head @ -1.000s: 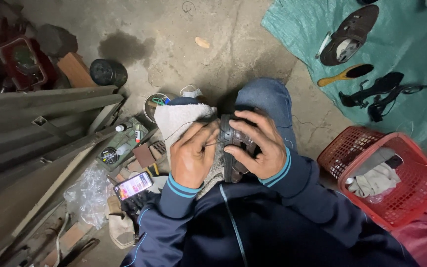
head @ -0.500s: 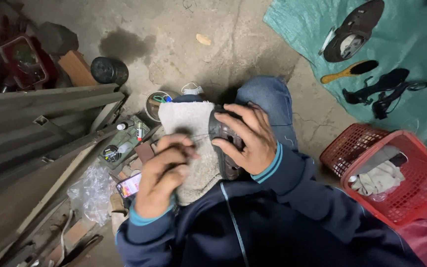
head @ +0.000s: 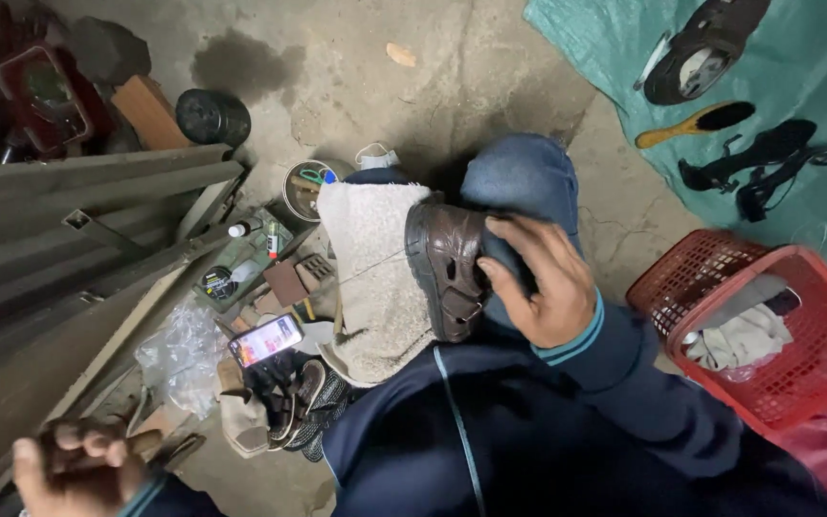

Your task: Hand-stitching the sole of a leather shoe to the upper using a needle and thread.

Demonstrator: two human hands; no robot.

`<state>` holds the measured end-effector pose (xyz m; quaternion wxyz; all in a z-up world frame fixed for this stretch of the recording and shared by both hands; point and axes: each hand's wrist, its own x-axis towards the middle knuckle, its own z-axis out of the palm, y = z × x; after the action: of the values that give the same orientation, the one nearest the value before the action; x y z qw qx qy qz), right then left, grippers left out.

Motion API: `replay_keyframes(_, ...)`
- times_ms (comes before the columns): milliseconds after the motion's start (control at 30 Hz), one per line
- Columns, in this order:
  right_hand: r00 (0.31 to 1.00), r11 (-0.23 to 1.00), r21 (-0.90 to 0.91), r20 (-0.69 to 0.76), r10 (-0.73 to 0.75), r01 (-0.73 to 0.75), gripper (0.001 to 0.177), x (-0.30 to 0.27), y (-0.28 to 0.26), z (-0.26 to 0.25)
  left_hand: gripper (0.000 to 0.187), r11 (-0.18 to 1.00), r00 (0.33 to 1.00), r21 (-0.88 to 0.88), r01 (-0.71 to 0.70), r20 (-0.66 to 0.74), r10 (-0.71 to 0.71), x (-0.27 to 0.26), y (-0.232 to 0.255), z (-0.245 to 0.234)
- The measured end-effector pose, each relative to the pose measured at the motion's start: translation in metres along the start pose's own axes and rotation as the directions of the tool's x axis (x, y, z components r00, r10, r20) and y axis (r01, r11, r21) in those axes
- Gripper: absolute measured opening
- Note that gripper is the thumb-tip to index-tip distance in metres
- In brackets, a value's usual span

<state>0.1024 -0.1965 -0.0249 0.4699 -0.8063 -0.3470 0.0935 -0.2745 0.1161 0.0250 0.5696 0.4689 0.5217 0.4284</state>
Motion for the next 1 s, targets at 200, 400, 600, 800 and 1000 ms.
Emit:
replay_keyframes(200,0.991,0.994,-0.055,0.103,-0.09,0.096,0.021,0.005,-0.002,-0.012,0.014,0.757,0.922,0.619,-0.209,-0.132,0.363,0.034,-0.063,-0.051)
replay_keyframes(400,0.994,1.0,-0.001,0.104,0.028,-0.029,0.013,0.006,-0.001,-0.018,0.049,0.297,0.779,0.728,-0.618,0.517,0.355,-0.051,-0.067,0.116)
replay_keyframes(600,0.938,0.909,0.241,0.15,0.312,-0.34,0.011,0.002,-0.004,-0.018,0.089,0.797,0.746,0.415,-0.438,0.663,0.065,-0.116,-0.049,0.233)
replay_keyframes(800,0.992,0.991,0.04,0.004,0.125,-0.125,0.018,0.004,0.0,-0.008,0.099,0.673,0.601,0.416,-0.612,0.798,0.053,-0.111,-0.045,0.285)
replay_keyframes(1000,0.989,0.986,-0.116,-0.092,0.112,-0.122,0.02,0.004,0.032,-0.02,0.096,0.51,0.663,0.565,-0.648,0.748,0.014,-0.12,-0.057,0.293)
